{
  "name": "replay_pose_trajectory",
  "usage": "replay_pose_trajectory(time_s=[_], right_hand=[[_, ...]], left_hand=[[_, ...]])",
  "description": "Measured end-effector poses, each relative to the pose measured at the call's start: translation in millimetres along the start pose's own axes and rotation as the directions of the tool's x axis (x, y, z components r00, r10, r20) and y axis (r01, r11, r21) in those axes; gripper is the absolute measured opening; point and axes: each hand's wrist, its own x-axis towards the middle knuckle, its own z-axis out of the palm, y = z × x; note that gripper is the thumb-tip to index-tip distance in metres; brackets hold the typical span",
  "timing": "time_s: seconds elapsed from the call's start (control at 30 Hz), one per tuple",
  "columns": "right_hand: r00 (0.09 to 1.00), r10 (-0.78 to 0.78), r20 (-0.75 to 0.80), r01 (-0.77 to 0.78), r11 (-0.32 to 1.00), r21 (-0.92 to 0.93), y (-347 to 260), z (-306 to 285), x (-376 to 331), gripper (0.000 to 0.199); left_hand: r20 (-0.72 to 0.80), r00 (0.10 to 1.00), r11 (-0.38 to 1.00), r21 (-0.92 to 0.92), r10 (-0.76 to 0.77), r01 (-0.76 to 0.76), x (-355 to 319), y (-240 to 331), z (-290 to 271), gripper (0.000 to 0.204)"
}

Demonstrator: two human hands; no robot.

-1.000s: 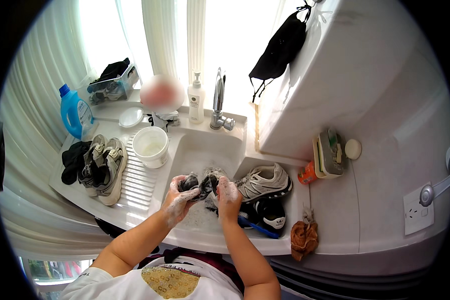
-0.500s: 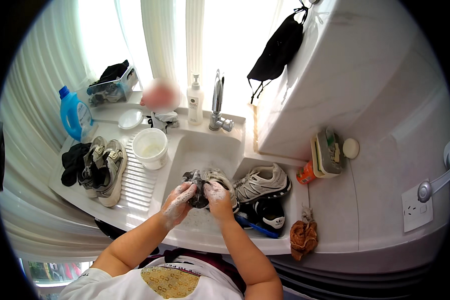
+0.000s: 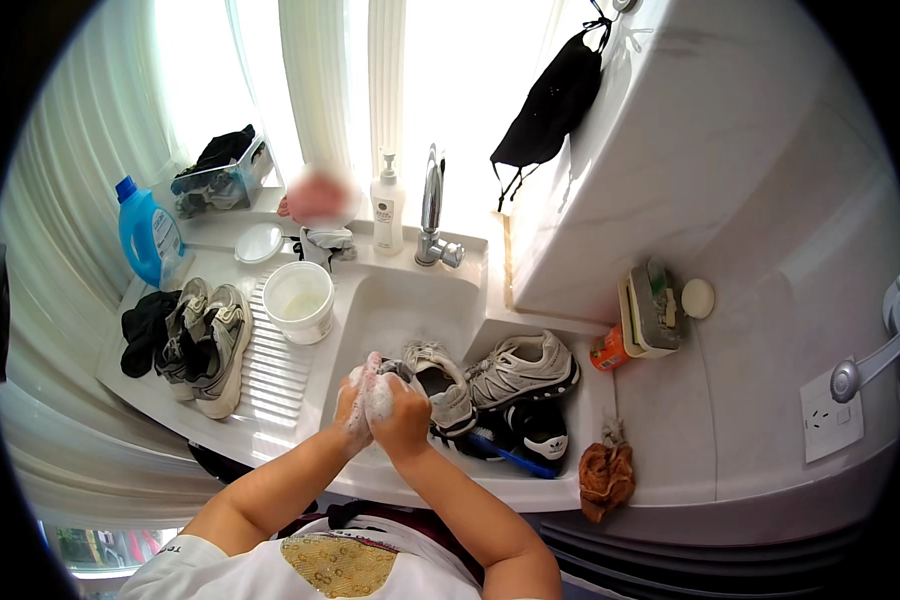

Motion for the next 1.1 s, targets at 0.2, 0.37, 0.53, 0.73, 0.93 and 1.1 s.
replay_pose_trajectory(time_s=[0.2,0.37,0.53,0.73,0.93,1.1], right_hand=[[0.939,0.317,0.134,-0.307,0.947,-0.091,37.3,1.0,20.2,0.02],[0.989,-0.066,0.134,0.067,0.998,-0.002,-6.1,4.8,-9.7,0.016],[0.992,0.111,0.066,-0.11,0.994,-0.024,23.6,6.6,0.1,0.019],[0.986,0.156,0.063,-0.163,0.98,0.112,30.1,8.6,5.2,0.016],[0.96,-0.233,0.157,0.232,0.972,0.019,-3.7,3.1,-17.6,0.015],[0.995,0.098,0.036,-0.1,0.994,0.043,24.3,0.6,9.7,0.013]], left_hand=[[-0.029,0.997,0.997,-0.027,0.069,-0.07,-13.5,-3.0,9.6,0.035],[0.095,0.995,0.991,-0.121,-0.039,0.05,6.2,-8.2,-17.3,0.034],[0.084,0.996,0.985,-0.162,-0.042,0.056,-10.6,1.7,-4.8,0.029],[-0.029,1.0,0.998,-0.066,-0.004,0.002,-17.0,2.3,4.8,0.033],[0.062,0.99,0.99,-0.06,-0.123,0.127,8.6,-5.3,-22.9,0.035],[0.036,0.998,0.998,-0.001,-0.06,0.06,-17.1,9.8,4.0,0.038]])
